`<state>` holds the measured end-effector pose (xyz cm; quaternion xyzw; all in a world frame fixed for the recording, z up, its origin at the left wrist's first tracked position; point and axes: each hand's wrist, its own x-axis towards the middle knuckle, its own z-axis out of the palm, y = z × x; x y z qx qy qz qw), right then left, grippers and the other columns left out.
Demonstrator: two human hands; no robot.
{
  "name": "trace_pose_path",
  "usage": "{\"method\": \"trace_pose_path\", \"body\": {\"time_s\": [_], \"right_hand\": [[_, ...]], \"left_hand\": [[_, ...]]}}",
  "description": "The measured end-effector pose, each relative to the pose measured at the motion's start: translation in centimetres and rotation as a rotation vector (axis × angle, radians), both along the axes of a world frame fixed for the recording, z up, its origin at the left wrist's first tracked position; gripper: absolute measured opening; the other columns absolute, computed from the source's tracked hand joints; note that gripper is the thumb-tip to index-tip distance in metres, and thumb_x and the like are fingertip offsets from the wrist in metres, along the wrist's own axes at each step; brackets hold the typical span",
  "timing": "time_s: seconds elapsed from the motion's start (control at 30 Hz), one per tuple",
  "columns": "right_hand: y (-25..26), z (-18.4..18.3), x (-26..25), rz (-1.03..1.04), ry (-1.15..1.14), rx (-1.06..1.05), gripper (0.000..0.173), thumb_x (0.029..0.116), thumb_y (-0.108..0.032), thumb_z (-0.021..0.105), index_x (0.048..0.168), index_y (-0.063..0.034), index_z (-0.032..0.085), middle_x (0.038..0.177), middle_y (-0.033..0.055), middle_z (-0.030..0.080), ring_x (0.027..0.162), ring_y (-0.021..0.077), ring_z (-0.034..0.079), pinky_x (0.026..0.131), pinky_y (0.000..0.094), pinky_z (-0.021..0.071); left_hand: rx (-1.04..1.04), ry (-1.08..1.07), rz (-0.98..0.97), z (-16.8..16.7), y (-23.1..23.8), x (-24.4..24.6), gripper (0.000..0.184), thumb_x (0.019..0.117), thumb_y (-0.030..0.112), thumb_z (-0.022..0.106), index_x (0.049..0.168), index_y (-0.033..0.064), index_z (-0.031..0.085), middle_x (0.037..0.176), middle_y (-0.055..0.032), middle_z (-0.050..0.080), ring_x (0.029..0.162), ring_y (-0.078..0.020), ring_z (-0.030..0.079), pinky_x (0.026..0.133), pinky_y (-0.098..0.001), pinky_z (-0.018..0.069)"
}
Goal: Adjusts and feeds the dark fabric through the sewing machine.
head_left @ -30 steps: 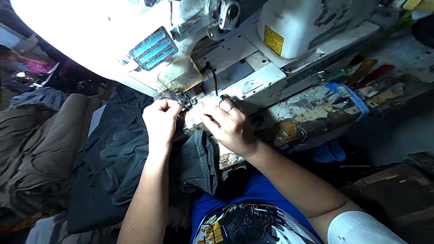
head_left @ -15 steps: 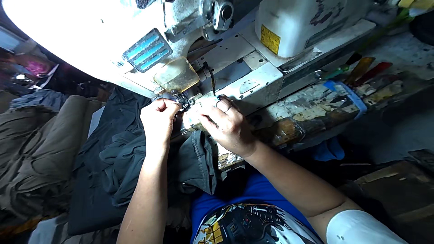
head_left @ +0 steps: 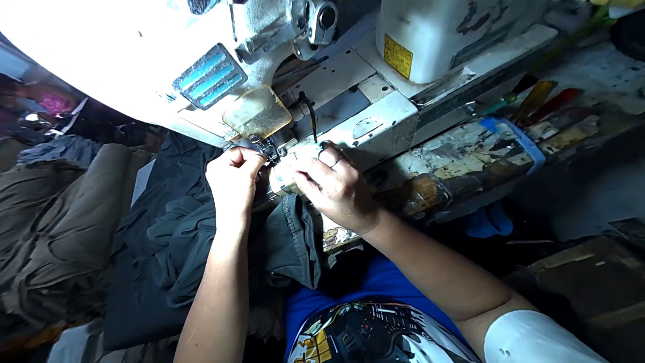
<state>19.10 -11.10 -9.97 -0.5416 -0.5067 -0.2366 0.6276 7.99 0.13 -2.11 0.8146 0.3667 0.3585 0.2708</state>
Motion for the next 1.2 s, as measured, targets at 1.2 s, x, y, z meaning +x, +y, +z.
{"method": "trace_pose_path", "body": {"time_s": [1.2], "right_hand": [[0.08, -0.08, -0.02, 0.007, 0.019, 0.006, 0.008, 0.0889, -0.006, 0.071, 0.094, -0.0039, 0.077, 0.089, 0.0119, 0.071, 0.095, 0.0239, 0.068, 0.093, 0.0316, 0.054]], "left_hand": [[-0.02, -0.01, -0.01, 0.13, 0.35, 0.24, 0.017, 0.0856, 0.004, 0.069, 0.071, 0.0128, 0.067, 0.059, 0.0115, 0.058, 0.051, 0.0047, 0.05, 0.051, -0.0139, 0.0418]]}}
